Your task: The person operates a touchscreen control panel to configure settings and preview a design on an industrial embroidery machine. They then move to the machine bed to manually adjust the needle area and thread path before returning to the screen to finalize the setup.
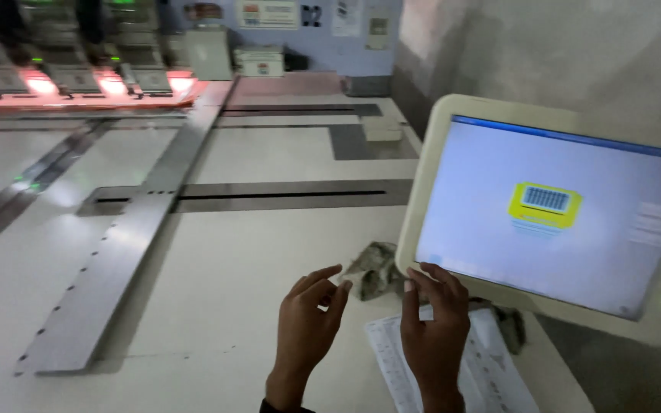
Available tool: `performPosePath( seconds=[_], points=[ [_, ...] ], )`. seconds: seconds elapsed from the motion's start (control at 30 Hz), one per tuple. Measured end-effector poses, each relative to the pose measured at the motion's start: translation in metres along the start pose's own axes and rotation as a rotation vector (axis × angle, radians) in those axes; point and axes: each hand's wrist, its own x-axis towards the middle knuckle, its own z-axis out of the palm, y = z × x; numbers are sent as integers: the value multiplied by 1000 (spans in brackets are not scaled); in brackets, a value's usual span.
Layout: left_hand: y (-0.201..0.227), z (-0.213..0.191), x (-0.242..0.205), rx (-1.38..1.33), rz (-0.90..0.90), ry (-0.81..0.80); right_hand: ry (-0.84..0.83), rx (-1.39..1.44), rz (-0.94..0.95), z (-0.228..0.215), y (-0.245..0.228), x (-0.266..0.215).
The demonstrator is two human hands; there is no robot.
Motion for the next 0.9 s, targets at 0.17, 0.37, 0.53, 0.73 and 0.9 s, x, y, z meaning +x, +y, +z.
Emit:
performPosePath(
  seconds=[0.17,0.37,0.53,0.73,0.9],
  points=[
    [-11,-35,-10,56,-84,63,-76,63,-11,29,-15,-12],
    [-25,-70,-22,126,-179,156,-138,202,-26,60,-37,-25],
    [-26,-83,-22,128,-231,202,-159,256,2,68,-51,-28],
    [-23,-76,-20,126,-160,161,-130,217,-39,64,-39,-22],
    [-9,-66,-16,99,-195,149,-139,217,-6,49,-35,-8]
  ],
)
